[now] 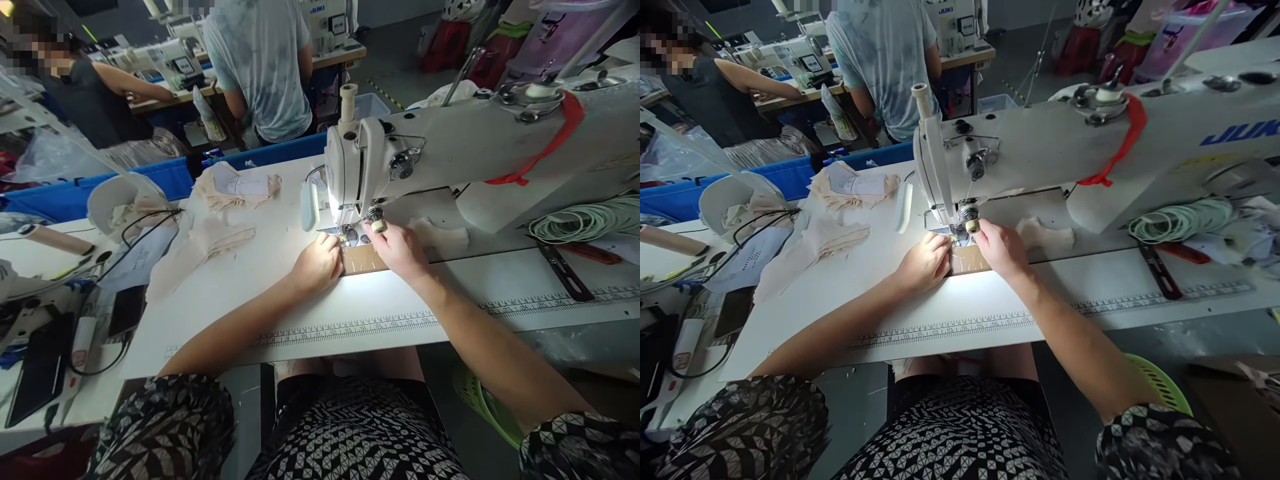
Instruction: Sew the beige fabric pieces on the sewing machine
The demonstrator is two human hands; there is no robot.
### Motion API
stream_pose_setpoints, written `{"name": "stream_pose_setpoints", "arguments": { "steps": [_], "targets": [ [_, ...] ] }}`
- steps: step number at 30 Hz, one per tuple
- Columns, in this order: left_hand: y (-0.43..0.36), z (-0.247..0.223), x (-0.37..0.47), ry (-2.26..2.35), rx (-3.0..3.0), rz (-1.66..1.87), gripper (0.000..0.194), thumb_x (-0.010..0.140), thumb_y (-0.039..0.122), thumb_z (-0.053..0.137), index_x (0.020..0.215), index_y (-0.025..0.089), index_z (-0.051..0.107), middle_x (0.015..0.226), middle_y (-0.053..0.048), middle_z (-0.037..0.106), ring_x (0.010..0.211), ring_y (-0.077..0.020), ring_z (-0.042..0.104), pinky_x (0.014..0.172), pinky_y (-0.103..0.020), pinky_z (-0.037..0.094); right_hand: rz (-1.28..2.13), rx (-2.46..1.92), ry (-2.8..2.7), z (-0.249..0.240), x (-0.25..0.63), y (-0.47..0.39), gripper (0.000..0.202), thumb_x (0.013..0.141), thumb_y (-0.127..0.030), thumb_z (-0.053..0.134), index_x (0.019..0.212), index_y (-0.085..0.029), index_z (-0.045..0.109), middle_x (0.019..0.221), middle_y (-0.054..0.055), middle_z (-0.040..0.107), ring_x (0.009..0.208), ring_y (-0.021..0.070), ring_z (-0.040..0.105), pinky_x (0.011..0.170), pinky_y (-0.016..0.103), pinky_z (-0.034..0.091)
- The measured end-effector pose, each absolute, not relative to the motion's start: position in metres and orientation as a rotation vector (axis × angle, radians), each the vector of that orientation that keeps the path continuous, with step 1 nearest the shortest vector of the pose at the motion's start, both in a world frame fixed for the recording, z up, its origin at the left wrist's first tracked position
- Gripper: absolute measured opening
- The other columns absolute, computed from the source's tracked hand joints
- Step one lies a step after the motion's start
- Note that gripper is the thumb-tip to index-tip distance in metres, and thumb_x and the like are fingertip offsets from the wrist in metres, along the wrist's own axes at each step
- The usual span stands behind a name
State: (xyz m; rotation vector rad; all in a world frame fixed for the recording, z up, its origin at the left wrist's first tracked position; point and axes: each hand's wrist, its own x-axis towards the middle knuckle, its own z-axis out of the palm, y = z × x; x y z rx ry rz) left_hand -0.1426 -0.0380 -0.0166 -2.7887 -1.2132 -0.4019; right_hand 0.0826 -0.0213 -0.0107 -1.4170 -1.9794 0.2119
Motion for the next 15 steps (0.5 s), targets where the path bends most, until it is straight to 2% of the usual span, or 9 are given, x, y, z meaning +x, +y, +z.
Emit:
{"name": "stream_pose_setpoints", "arguments": {
  "steps": [3, 8, 11, 15],
  "targets": [
    [-0.038, -0.015, -0.14, -1.234, -2.772, -0.361, 0.026, 0.106, 0.021, 0.045, 0.105, 0.014, 0.07, 0.124, -0.017, 0.071, 0.11, -0.0289, 0.065, 0.094, -0.039, 0.061, 0.18, -1.402, -2.002, -0.009, 0.087, -0.027, 0.044, 0.107, -0.05, 0.039, 0.079, -0.025, 0.061, 0.067, 0.007, 0.065, 0.06, 0.0195, 0.053, 0.061, 0.033, 0.032],
    [-0.031, -0.012, -0.144, -1.351, -2.699, -0.389, 0.025, 0.105, 0.019, 0.045, 0.117, 0.014, 0.066, 0.122, -0.016, 0.071, 0.113, -0.0301, 0.064, 0.095, -0.041, 0.057, 0.082, -1.448, -2.008, -0.02, 0.096, -0.033, 0.042, 0.106, -0.048, 0.041, 0.088, -0.023, 0.07, 0.069, 0.008, 0.069, 0.061, 0.0215, 0.057, 0.06, 0.034, 0.031],
    [-0.023, -0.011, -0.154, -1.544, -2.57, -0.334, 0.019, 0.104, 0.02, 0.049, 0.105, 0.018, 0.067, 0.109, -0.014, 0.071, 0.104, -0.0296, 0.066, 0.085, -0.038, 0.056, 0.109, -1.426, -2.046, -0.028, 0.093, -0.033, 0.04, 0.106, -0.045, 0.043, 0.097, -0.022, 0.075, 0.078, 0.01, 0.075, 0.068, 0.0239, 0.064, 0.064, 0.034, 0.036],
    [-0.014, -0.004, -0.166, -1.772, -2.566, -0.346, 0.025, 0.103, 0.021, 0.047, 0.088, 0.019, 0.066, 0.096, -0.012, 0.07, 0.086, -0.026, 0.068, 0.073, -0.036, 0.053, 0.221, -1.334, -2.138, -0.027, 0.083, -0.037, 0.035, 0.106, -0.036, 0.045, 0.11, -0.023, 0.077, 0.097, 0.01, 0.08, 0.081, 0.025, 0.07, 0.072, 0.035, 0.046]
  ]
}}
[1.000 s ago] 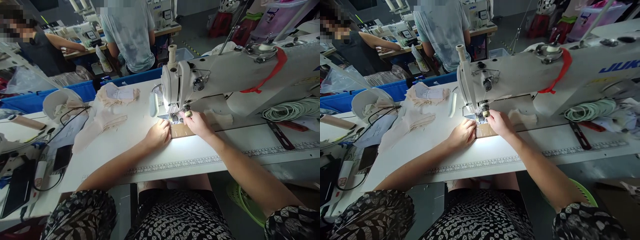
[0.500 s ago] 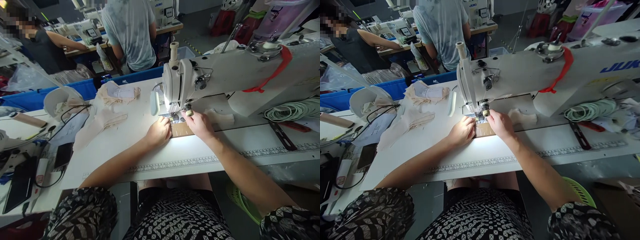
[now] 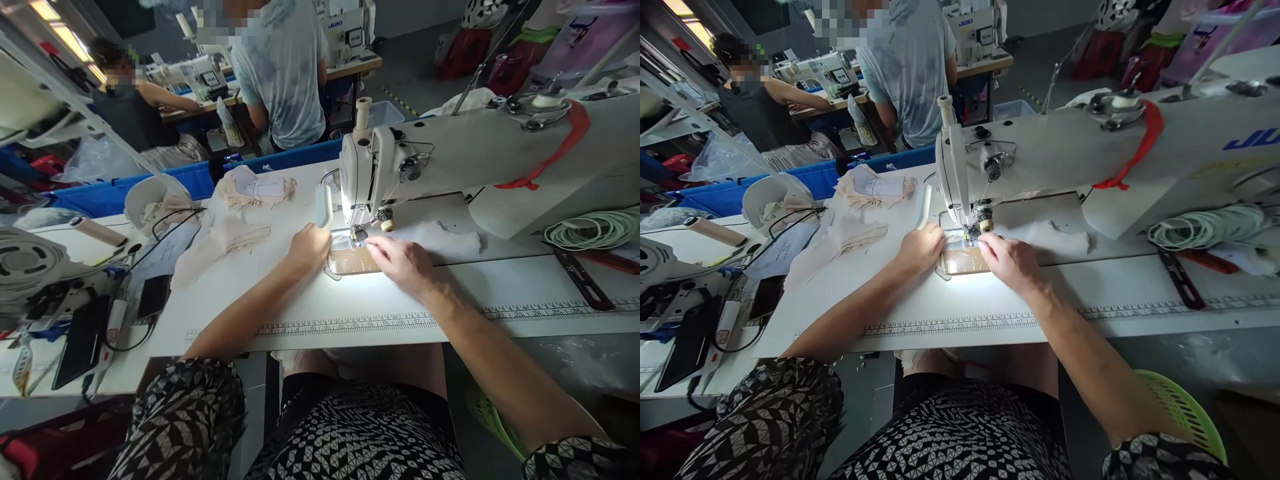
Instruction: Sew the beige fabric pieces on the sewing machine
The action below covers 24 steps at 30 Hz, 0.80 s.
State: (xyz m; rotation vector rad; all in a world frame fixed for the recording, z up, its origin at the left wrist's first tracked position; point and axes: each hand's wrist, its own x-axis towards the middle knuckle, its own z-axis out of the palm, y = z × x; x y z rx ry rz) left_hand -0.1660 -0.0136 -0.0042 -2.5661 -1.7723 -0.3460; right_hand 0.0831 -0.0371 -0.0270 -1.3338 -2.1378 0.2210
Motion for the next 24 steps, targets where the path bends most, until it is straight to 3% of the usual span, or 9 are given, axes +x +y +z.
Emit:
{"name": "stream_pose_setpoints", "arguments": {
  "steps": [4, 6, 10, 13, 15, 17, 21, 24],
  "targets": [
    [-0.02, 0.01, -0.175, -2.018, -2.677, -0.611, 0.022, 0.096, 0.023, 0.053, 0.075, 0.021, 0.06, 0.081, -0.005, 0.071, 0.074, -0.0209, 0.063, 0.069, -0.033, 0.049, 0.421, -1.3, -2.226, -0.018, 0.069, -0.045, 0.024, 0.103, -0.031, 0.053, 0.108, -0.024, 0.076, 0.11, 0.009, 0.078, 0.091, 0.0242, 0.07, 0.077, 0.036, 0.05],
    [-0.032, 0.017, -0.177, -2.132, -2.748, -0.776, 0.022, 0.093, 0.024, 0.055, 0.071, 0.021, 0.057, 0.074, -0.003, 0.068, 0.07, -0.0183, 0.061, 0.068, -0.03, 0.047, 0.469, -1.352, -2.254, -0.015, 0.061, -0.048, 0.018, 0.1, -0.037, 0.06, 0.102, -0.024, 0.073, 0.107, 0.007, 0.074, 0.088, 0.023, 0.068, 0.075, 0.036, 0.05],
    [-0.06, 0.028, -0.179, -2.235, -2.898, -1.047, 0.022, 0.091, 0.033, 0.057, 0.073, 0.02, 0.059, 0.074, -0.001, 0.066, 0.066, -0.0156, 0.06, 0.064, -0.028, 0.047, 0.473, -1.426, -2.245, -0.011, 0.038, -0.047, 0.03, 0.091, -0.054, 0.07, 0.088, -0.025, 0.062, 0.099, 0.006, 0.068, 0.084, 0.0227, 0.063, 0.071, 0.035, 0.048],
    [-0.074, 0.03, -0.183, -2.29, -2.844, -1.216, 0.023, 0.09, 0.039, 0.06, 0.078, 0.02, 0.063, 0.079, -0.003, 0.067, 0.07, -0.0161, 0.06, 0.064, -0.027, 0.048, 0.491, -1.379, -2.182, -0.007, 0.023, -0.045, 0.02, 0.092, -0.04, 0.064, 0.081, -0.025, 0.056, 0.089, 0.005, 0.067, 0.078, 0.0216, 0.062, 0.068, 0.034, 0.046],
    [-0.079, 0.029, -0.189, -2.378, -2.684, -1.382, 0.021, 0.09, 0.039, 0.06, 0.083, 0.02, 0.063, 0.078, -0.002, 0.066, 0.07, -0.0159, 0.059, 0.064, -0.027, 0.047, 0.54, -1.273, -2.13, -0.003, 0.019, -0.047, 0.01, 0.093, -0.029, 0.055, 0.085, -0.025, 0.059, 0.084, 0.004, 0.069, 0.075, 0.021, 0.063, 0.068, 0.033, 0.047],
    [-0.083, 0.028, -0.199, -2.525, -2.501, -1.512, 0.02, 0.093, 0.038, 0.056, 0.084, 0.02, 0.06, 0.071, 0.0, 0.061, 0.065, -0.015, 0.056, 0.06, -0.026, 0.045, 0.571, -1.16, -2.104, -0.001, 0.023, -0.049, 0.012, 0.093, -0.026, 0.052, 0.092, -0.025, 0.064, 0.083, 0.004, 0.071, 0.073, 0.0212, 0.065, 0.068, 0.033, 0.049],
    [-0.088, 0.025, -0.218, -2.758, -2.523, -1.274, 0.02, 0.096, 0.038, 0.054, 0.086, 0.022, 0.06, 0.061, 0.004, 0.052, 0.054, -0.0146, 0.047, 0.054, -0.027, 0.037, 0.471, -1.047, -2.186, -0.002, 0.039, -0.048, 0.019, 0.095, -0.027, 0.05, 0.095, -0.024, 0.069, 0.088, 0.007, 0.075, 0.08, 0.0245, 0.07, 0.074, 0.036, 0.052],
    [-0.088, 0.02, -0.23, -2.59, -2.64, -0.847, 0.02, 0.097, 0.038, 0.055, 0.088, 0.022, 0.063, 0.069, 0.001, 0.063, 0.062, -0.0181, 0.057, 0.06, -0.029, 0.042, 0.27, -1.091, -2.334, -0.006, 0.048, -0.045, 0.024, 0.099, -0.026, 0.047, 0.089, -0.024, 0.068, 0.087, 0.01, 0.072, 0.079, 0.0271, 0.067, 0.071, 0.039, 0.048]
  ]
}}
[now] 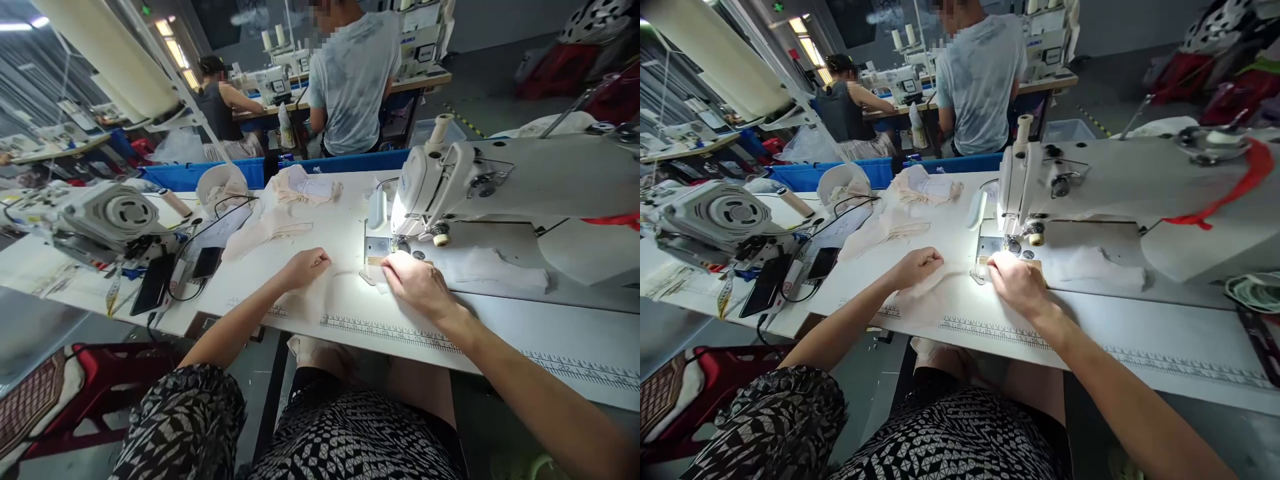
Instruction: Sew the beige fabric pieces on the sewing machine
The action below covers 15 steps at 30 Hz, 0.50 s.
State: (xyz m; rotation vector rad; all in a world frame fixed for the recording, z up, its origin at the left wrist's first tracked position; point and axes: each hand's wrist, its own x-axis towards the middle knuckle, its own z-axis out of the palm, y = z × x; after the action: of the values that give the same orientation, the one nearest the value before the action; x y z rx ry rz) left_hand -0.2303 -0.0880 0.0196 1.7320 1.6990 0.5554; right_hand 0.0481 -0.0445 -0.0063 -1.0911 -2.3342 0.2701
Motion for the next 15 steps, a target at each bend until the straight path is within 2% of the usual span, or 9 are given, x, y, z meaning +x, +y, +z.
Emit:
{"name": "stream_pose_setpoints", "arguments": {
  "steps": [3, 6, 8, 11, 13, 15],
  "targets": [
    [-0.082, 0.015, -0.244, 1.836, 2.003, 0.372, 0.016, 0.098, 0.033, 0.054, 0.093, 0.023, 0.067, 0.083, -0.002, 0.072, 0.078, -0.0224, 0.066, 0.07, -0.032, 0.047, 0.063, -1.162, -2.436, -0.011, 0.053, -0.044, 0.028, 0.101, -0.022, 0.045, 0.084, -0.023, 0.066, 0.088, 0.014, 0.07, 0.079, 0.0286, 0.063, 0.066, 0.039, 0.041],
    [-0.067, 0.014, -0.262, 1.924, 2.201, 0.327, 0.015, 0.098, 0.031, 0.056, 0.094, 0.022, 0.069, 0.089, -0.006, 0.074, 0.092, -0.0257, 0.068, 0.077, -0.033, 0.051, -0.075, -1.197, -2.421, -0.017, 0.058, -0.047, 0.032, 0.105, -0.025, 0.042, 0.084, -0.022, 0.066, 0.088, 0.014, 0.068, 0.083, 0.028, 0.062, 0.065, 0.037, 0.038],
    [-0.05, 0.016, -0.275, 2.001, 2.309, 0.416, 0.016, 0.098, 0.027, 0.056, 0.096, 0.021, 0.07, 0.098, -0.01, 0.074, 0.104, -0.028, 0.067, 0.084, -0.036, 0.053, -0.132, -1.206, -2.374, -0.022, 0.061, -0.048, 0.034, 0.106, -0.028, 0.041, 0.087, -0.022, 0.068, 0.09, 0.014, 0.068, 0.085, 0.0282, 0.062, 0.067, 0.037, 0.041],
    [-0.021, 0.019, -0.291, 2.187, 2.353, 0.464, 0.022, 0.094, 0.018, 0.056, 0.109, 0.017, 0.072, 0.119, -0.016, 0.073, 0.121, -0.0323, 0.062, 0.095, -0.042, 0.054, -0.155, -1.221, -2.318, -0.03, 0.064, -0.048, 0.034, 0.105, -0.03, 0.041, 0.095, -0.02, 0.072, 0.094, 0.014, 0.068, 0.09, 0.0296, 0.063, 0.071, 0.039, 0.045],
    [-0.006, 0.018, -0.296, 2.267, 2.294, 0.364, 0.027, 0.092, 0.014, 0.057, 0.113, 0.016, 0.072, 0.124, -0.018, 0.072, 0.123, -0.0336, 0.061, 0.096, -0.044, 0.054, -0.13, -1.231, -2.312, -0.033, 0.065, -0.048, 0.035, 0.105, -0.029, 0.041, 0.1, -0.017, 0.074, 0.095, 0.014, 0.069, 0.09, 0.0298, 0.065, 0.072, 0.04, 0.047],
    [0.004, 0.014, -0.297, 2.296, 2.212, 0.27, 0.024, 0.092, 0.012, 0.055, 0.107, 0.017, 0.073, 0.119, -0.017, 0.073, 0.119, -0.0326, 0.063, 0.091, -0.041, 0.053, -0.085, -1.219, -2.313, -0.032, 0.066, -0.047, 0.037, 0.105, -0.028, 0.039, 0.103, -0.016, 0.074, 0.096, 0.015, 0.069, 0.088, 0.0295, 0.065, 0.074, 0.041, 0.051]
  ]
}}
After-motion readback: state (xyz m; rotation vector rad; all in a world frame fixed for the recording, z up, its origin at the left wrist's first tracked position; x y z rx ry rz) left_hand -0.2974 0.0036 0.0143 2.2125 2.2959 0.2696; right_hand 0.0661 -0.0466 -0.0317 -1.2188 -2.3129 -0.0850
